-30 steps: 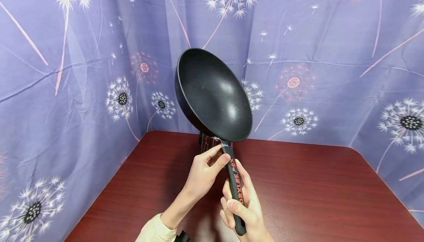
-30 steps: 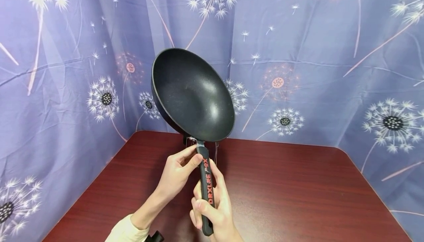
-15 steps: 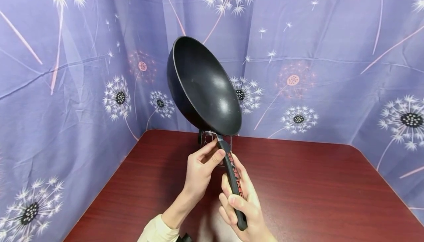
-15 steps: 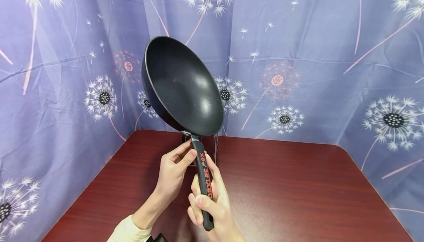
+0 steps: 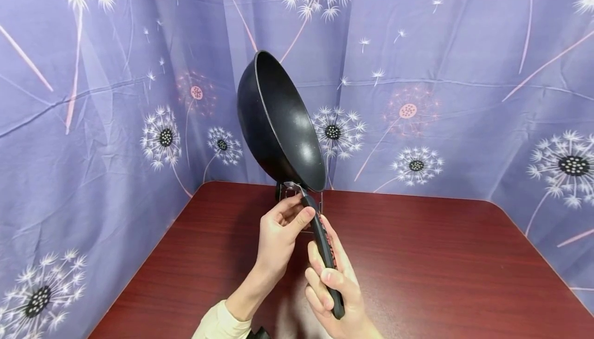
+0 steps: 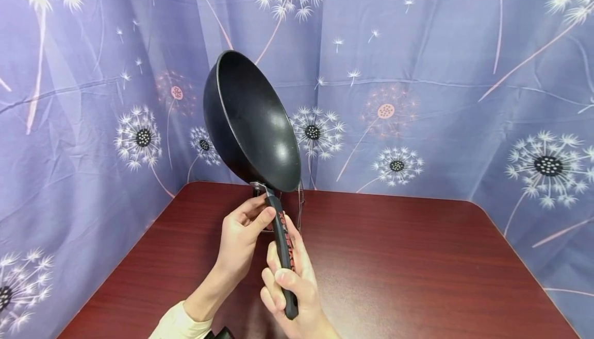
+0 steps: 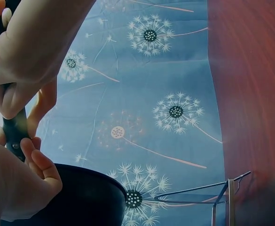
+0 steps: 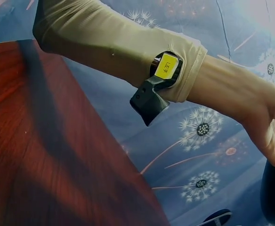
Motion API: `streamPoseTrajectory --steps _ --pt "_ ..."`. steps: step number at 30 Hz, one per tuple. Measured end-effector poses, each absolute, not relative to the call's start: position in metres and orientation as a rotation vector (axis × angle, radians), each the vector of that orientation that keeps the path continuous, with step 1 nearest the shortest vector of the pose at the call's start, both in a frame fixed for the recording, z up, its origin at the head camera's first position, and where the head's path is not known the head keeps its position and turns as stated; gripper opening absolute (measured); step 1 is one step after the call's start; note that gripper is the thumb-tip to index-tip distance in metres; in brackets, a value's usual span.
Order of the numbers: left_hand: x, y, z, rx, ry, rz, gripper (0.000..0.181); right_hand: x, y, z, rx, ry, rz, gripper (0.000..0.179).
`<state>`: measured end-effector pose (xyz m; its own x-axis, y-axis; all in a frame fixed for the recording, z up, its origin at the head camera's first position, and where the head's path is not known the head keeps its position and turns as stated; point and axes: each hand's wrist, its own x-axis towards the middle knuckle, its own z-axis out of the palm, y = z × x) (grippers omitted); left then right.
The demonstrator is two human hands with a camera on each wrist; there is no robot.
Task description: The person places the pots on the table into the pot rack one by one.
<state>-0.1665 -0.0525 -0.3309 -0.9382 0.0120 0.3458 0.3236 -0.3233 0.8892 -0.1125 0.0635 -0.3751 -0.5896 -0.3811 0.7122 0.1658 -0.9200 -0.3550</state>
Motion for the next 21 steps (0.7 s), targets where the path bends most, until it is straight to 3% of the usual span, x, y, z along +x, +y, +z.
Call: streamPoseTrajectory --steps 14,21 --pt "-0.1727 -0.0516 -0.3283 -0.445 -1.755 -2.345 0.027 -0.1129 0.0615 -0.3726 -1.261 0.117 -2.441 0.071" --pt "-0.1751 -0.0495 -0.3328 -0.440 -1.847 -2.246 0.029 -0.1114 0.0595 -0.3756 -1.250 0.053 -2.439 0.039"
